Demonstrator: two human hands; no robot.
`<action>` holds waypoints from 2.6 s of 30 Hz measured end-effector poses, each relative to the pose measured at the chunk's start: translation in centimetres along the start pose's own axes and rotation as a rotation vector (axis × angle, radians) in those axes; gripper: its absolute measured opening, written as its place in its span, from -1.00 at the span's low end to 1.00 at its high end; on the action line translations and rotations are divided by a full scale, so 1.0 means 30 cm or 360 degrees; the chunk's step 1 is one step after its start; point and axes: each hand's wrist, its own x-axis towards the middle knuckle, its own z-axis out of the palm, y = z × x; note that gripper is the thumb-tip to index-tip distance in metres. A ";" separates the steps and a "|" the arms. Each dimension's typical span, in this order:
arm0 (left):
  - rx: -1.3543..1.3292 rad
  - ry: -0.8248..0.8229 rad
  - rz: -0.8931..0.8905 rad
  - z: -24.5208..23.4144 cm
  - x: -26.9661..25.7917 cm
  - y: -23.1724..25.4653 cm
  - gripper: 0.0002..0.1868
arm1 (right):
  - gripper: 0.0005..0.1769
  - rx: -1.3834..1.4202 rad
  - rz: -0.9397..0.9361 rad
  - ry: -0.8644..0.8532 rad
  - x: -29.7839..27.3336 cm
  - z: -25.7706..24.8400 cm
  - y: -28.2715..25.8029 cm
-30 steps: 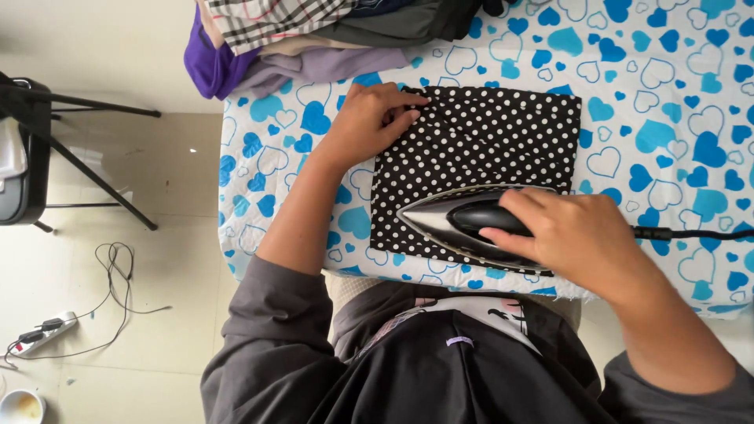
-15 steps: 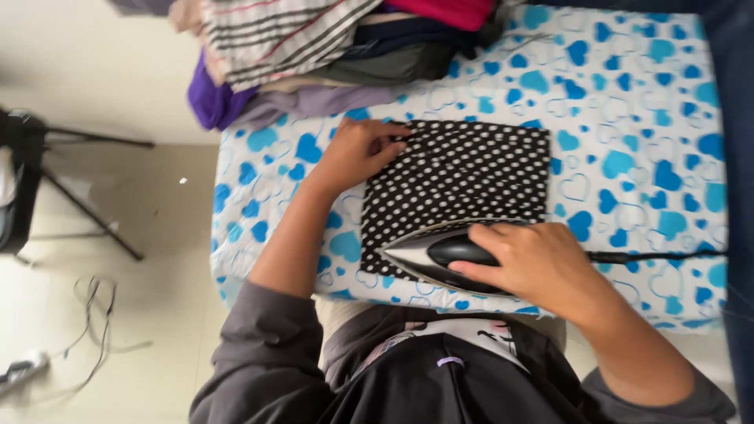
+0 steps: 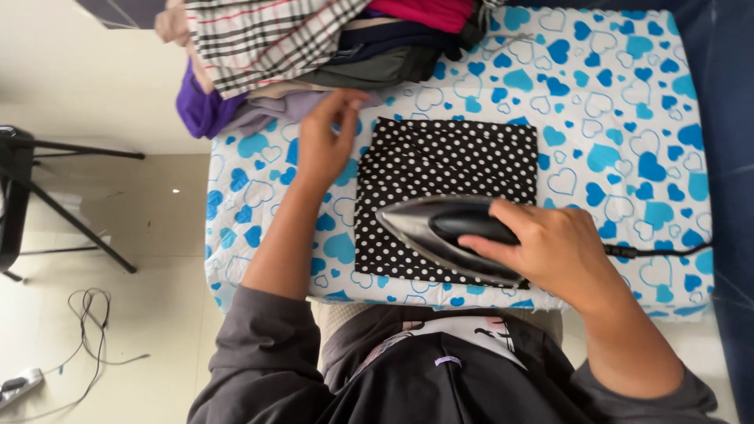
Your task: The person is ironing a black and white polka dot skirt and a plaid skirt on an ironing board.
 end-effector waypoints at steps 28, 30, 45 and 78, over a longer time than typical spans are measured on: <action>0.0022 0.0296 -0.0081 -0.020 0.001 -0.010 -0.79 | -0.39 0.0103 0.0311 0.0071 0.127 -0.065 0.052; 0.0018 0.0287 -0.0109 -0.018 -0.002 -0.012 -0.79 | -0.42 -0.0067 0.0336 0.0129 0.170 -0.004 0.070; 0.0597 -0.0083 0.0151 0.032 -0.167 0.286 -0.78 | -0.41 -0.0295 0.0608 0.0216 0.161 0.124 0.174; 0.1449 -0.0783 0.0794 0.725 0.124 0.277 -0.13 | -0.60 0.1076 0.1002 0.2179 -0.475 0.386 0.522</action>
